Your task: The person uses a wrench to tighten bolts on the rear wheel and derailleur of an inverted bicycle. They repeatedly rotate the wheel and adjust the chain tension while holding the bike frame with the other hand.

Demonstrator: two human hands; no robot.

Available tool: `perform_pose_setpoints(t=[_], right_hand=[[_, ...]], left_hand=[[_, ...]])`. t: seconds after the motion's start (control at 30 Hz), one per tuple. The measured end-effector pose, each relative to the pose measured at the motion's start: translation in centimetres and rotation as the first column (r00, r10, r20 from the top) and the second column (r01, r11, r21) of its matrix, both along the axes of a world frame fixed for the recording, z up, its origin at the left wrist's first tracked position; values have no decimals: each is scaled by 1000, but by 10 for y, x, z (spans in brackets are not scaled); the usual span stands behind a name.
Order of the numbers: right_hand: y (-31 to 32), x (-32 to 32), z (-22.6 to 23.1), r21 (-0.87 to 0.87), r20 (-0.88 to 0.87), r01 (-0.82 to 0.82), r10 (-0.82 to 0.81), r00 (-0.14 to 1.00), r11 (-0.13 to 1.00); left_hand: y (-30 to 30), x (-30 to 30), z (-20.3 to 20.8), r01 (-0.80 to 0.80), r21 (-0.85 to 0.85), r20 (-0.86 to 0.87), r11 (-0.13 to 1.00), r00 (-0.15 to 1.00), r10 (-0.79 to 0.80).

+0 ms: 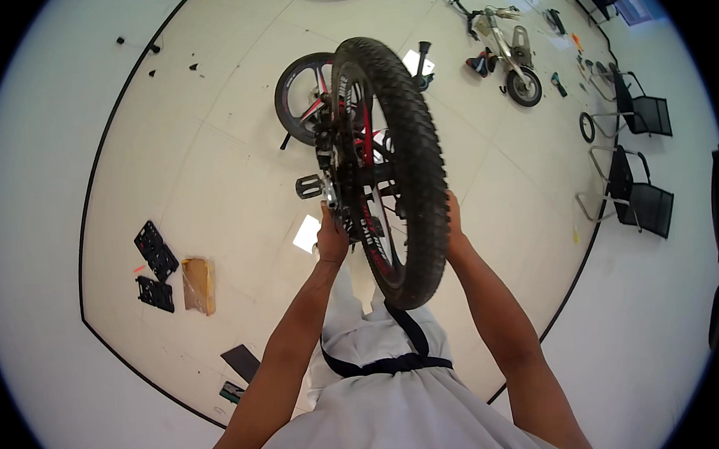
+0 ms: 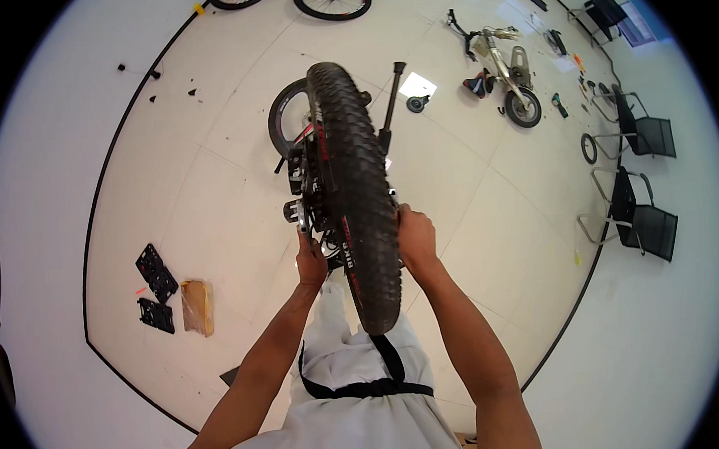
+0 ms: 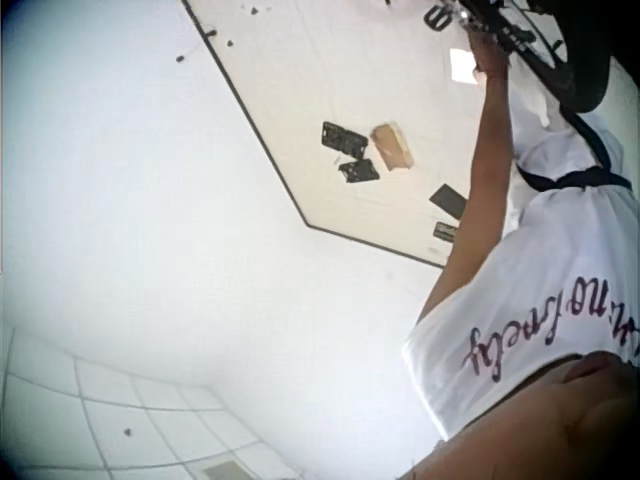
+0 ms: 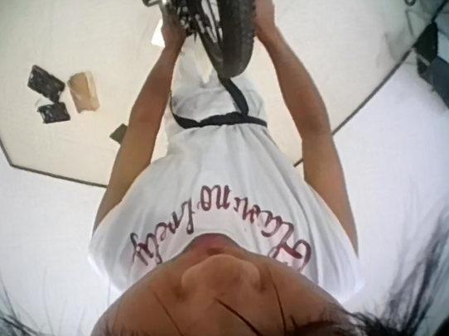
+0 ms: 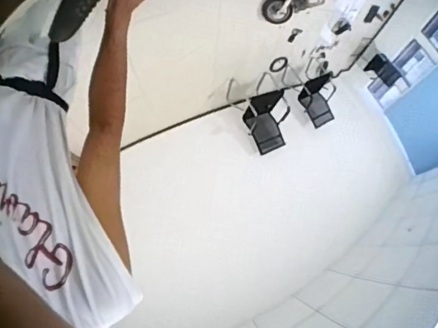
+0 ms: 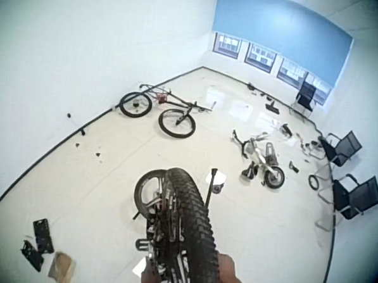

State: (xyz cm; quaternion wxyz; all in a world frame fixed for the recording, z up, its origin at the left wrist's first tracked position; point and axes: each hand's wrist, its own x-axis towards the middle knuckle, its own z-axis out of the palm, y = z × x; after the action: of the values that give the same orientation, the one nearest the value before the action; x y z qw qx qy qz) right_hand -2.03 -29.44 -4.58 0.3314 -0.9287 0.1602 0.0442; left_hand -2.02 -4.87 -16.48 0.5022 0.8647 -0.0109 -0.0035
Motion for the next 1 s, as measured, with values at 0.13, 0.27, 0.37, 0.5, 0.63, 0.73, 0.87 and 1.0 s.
perform_pose_setpoints(t=[0.13, 0.27, 0.37, 0.5, 0.63, 0.73, 0.87, 1.0], right_hand=[[16, 12, 54, 51, -50, 21, -18, 999, 999], [20, 12, 58, 142, -15, -14, 17, 1000, 990], [19, 5, 33, -19, 305, -40, 44, 951, 999], [19, 5, 36, 113, 277, 18, -49, 960, 993], [17, 2, 31, 118, 258, -14, -17, 966, 993], [12, 1, 49, 227, 32, 9, -17, 999, 974], [19, 8, 60, 149, -12, 7, -5, 1000, 989], [9, -1, 34, 87, 66, 35, -41, 997, 996]], left_hand=[[1, 5, -15, 31, 13, -99, 999, 995, -30], [1, 4, -3, -24, -48, -121, 999, 993, 18], [-4, -6, 24, -45, -199, -183, 979, 983, 8], [-2, -15, 41, -70, -373, -260, 925, 965, -32], [2, -10, 39, -72, -352, -271, 933, 962, -28], [8, -12, 40, -69, -330, -292, 941, 956, -32], [7, -24, 38, -170, -451, -419, 876, 907, -39], [-4, -12, 131, -346, -487, -688, 802, 718, -108]])
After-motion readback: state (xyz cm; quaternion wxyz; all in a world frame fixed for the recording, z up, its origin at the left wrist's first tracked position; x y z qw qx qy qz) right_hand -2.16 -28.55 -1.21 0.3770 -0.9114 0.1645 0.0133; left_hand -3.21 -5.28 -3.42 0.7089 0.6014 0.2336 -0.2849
